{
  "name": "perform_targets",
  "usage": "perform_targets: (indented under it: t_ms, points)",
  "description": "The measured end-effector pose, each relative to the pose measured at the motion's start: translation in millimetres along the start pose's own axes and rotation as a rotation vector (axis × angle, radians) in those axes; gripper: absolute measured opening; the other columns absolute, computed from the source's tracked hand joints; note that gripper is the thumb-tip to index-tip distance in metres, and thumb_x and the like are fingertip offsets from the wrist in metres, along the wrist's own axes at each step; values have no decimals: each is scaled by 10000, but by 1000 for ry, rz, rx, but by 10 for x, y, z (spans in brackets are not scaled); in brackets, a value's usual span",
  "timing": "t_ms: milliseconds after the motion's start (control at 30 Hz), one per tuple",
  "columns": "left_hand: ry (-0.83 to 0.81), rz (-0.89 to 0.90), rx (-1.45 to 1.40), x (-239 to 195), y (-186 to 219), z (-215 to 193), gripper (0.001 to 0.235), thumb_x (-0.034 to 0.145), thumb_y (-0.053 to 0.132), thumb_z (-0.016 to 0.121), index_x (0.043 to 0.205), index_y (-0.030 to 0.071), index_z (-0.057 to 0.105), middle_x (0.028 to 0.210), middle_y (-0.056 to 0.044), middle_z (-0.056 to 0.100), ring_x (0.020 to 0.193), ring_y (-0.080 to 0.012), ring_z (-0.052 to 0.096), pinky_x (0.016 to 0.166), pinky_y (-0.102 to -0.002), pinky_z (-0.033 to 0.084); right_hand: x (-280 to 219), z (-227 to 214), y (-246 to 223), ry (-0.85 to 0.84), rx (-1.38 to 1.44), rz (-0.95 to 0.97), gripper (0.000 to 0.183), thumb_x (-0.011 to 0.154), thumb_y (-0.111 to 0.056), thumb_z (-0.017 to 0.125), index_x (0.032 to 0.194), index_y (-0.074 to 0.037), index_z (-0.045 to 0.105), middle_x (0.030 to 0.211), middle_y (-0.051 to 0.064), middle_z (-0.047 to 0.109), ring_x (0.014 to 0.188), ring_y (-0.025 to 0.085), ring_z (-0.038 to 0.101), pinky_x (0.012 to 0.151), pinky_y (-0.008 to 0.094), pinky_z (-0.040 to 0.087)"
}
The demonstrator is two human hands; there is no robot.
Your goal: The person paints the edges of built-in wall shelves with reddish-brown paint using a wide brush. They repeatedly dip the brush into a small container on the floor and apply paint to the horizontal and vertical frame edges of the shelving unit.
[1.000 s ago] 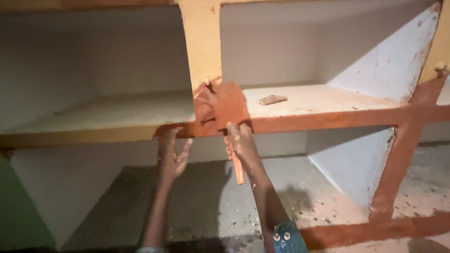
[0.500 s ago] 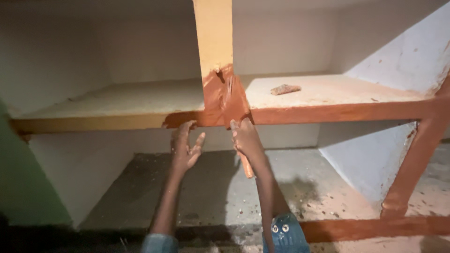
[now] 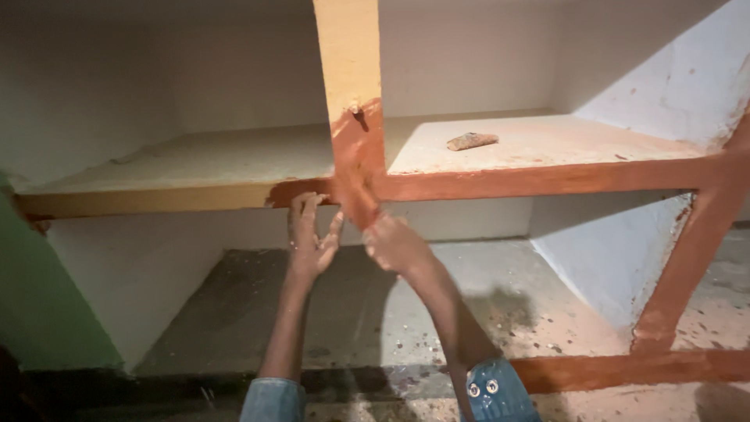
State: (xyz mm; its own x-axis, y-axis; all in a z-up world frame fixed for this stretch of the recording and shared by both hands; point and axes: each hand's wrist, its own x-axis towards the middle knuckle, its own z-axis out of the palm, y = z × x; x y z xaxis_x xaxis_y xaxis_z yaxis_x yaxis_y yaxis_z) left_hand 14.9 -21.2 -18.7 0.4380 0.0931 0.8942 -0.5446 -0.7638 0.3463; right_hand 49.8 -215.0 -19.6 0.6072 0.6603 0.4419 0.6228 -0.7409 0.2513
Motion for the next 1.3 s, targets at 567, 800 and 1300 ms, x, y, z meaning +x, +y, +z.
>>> perform_targets:
  t_ms: [567, 800, 1300]
  points:
    - [224, 215, -66, -79, -294, -20, 415, 846, 42, 648, 1259, 33, 607, 1218, -138, 627, 1171, -304, 596, 1003, -393, 548, -156, -760, -4, 578, 912, 535, 206, 1001, -162, 573, 998, 40, 534, 810, 212, 568, 704, 343, 575, 613, 497, 451]
    - [179, 57, 28, -66, -434, 144, 82, 1030, 78, 605, 1079, 80, 671, 1028, -85, 690, 961, -235, 664, 803, -368, 560, -120, -955, -214, 843, 941, 525, 400, 993, -143, 576, 1231, 43, 314, 789, 178, 633, 578, 182, 640, 528, 345, 505]
    - [148, -26, -17, -133, -585, -32, 264, 1008, 128, 410, 1020, 51, 662, 1005, -86, 705, 846, -212, 671, 627, -342, 543, 237, -636, -537, 432, 1718, 601, 687, 999, -188, 529, 1516, -88, 86, 730, 25, 493, 453, 101, 459, 367, 251, 392]
